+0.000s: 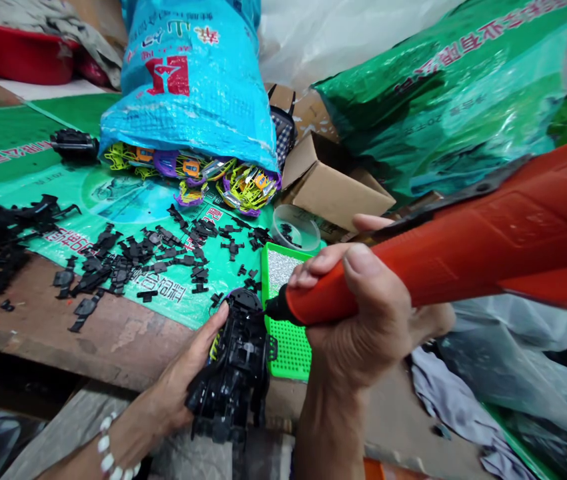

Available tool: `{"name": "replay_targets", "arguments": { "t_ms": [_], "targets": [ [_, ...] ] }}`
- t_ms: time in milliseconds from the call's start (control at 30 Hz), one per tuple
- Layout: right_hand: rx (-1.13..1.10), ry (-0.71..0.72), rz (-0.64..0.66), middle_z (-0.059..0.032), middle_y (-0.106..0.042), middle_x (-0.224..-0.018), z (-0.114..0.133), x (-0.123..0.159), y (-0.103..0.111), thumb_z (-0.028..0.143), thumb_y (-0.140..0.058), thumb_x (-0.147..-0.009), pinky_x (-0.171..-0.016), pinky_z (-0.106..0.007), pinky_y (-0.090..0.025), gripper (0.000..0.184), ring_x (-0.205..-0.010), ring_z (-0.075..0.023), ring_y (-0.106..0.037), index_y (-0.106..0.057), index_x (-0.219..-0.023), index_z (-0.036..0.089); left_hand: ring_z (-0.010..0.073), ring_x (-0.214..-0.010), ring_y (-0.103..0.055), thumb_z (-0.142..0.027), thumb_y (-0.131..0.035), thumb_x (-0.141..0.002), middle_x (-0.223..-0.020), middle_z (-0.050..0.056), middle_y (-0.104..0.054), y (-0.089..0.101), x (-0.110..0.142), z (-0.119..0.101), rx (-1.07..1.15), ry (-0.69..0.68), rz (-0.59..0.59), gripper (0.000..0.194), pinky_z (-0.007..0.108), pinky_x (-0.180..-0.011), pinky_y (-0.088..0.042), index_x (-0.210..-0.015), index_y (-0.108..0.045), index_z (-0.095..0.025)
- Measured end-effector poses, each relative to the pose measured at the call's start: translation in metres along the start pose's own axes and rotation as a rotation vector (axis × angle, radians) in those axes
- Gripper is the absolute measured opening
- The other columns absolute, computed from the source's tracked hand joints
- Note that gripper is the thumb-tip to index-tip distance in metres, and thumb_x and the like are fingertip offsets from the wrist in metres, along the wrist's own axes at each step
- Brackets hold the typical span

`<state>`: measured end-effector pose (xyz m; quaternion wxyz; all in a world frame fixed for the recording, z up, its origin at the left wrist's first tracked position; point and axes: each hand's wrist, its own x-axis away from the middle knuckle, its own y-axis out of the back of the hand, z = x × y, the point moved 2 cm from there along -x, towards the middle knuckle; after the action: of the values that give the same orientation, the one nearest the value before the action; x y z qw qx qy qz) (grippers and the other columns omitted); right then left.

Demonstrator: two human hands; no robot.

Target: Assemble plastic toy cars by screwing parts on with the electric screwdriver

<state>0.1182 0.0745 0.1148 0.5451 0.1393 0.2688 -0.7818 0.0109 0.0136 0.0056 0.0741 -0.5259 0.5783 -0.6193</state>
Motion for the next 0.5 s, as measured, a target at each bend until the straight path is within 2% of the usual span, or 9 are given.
{"name": "replay_targets", "arguments": {
  "t_ms": [100,200,300,367,433,500],
  "targets": [
    [-0.014,0.009,0.008,0.0054,-0.061,-0.058,-0.002,0.000,0.000,0.027,-0.068,-0.075,-0.040,-0.027,-0.049,0.020,-0.040,-0.0117,-0.055,-0.066,-0.093,0.019,0.0155,-0.114,-0.065,-0.038,-0.063,-0.089,-0.113,-0.001,-0.075,0.000,0.001,-0.001,0.000,-0.036,-0.007,0.042,0.021,-0.099,-0.047,-0.129,-0.061,-0.026],
    [-0.008,-0.010,0.019,0.0055,-0.061,-0.059,-0.003,0.001,0.001,0.026,-0.068,-0.074,-0.040,-0.027,-0.049,0.019,-0.041,-0.0121,-0.056,-0.067,-0.092,0.021,0.0139,-0.125,-0.056,-0.040,-0.063,-0.089,-0.117,-0.003,-0.073,0.000,0.001,0.000,-0.005,-0.043,0.012,0.038,0.019,-0.107,-0.039,-0.123,-0.065,-0.026],
    [0.006,-0.027,0.014,0.0057,-0.061,-0.059,-0.002,0.002,0.002,0.026,-0.069,-0.073,-0.040,-0.027,-0.049,0.019,-0.042,-0.0122,-0.056,-0.067,-0.092,0.023,0.0156,-0.138,-0.041,-0.043,-0.061,-0.089,-0.127,-0.003,-0.067,0.006,-0.001,0.003,-0.047,-0.079,0.033,0.034,0.025,-0.116,-0.028,-0.118,-0.069,-0.025],
    [-0.015,-0.053,0.029,0.0055,-0.061,-0.059,-0.003,0.002,0.003,0.028,-0.070,-0.072,-0.040,-0.028,-0.048,0.020,-0.042,-0.0125,-0.056,-0.067,-0.091,0.023,0.0169,-0.142,-0.032,-0.039,-0.063,-0.088,-0.134,-0.004,-0.061,0.016,-0.004,0.005,-0.106,-0.172,0.014,0.032,0.029,-0.119,-0.021,-0.117,-0.069,-0.026],
    [-0.066,-0.110,0.080,0.0059,-0.059,-0.058,-0.005,0.004,0.005,0.030,-0.073,-0.069,-0.040,-0.028,-0.047,0.020,-0.042,-0.0123,-0.055,-0.064,-0.086,0.023,0.0178,-0.144,-0.029,-0.033,-0.068,-0.085,-0.140,-0.005,-0.056,0.027,-0.007,0.007,-0.168,-0.263,-0.003,0.035,0.030,-0.121,-0.016,-0.119,-0.068,-0.028],
    [-0.112,-0.162,0.184,0.0066,-0.059,-0.057,-0.009,0.006,0.007,0.031,-0.074,-0.069,-0.043,-0.028,-0.047,0.021,-0.043,-0.0118,-0.054,-0.061,-0.084,0.024,0.0198,-0.144,-0.029,-0.031,-0.069,-0.083,-0.141,-0.004,-0.055,0.034,-0.011,0.009,-0.198,-0.274,0.025,0.040,0.032,-0.121,-0.017,-0.123,-0.065,-0.027]
  ]
}}
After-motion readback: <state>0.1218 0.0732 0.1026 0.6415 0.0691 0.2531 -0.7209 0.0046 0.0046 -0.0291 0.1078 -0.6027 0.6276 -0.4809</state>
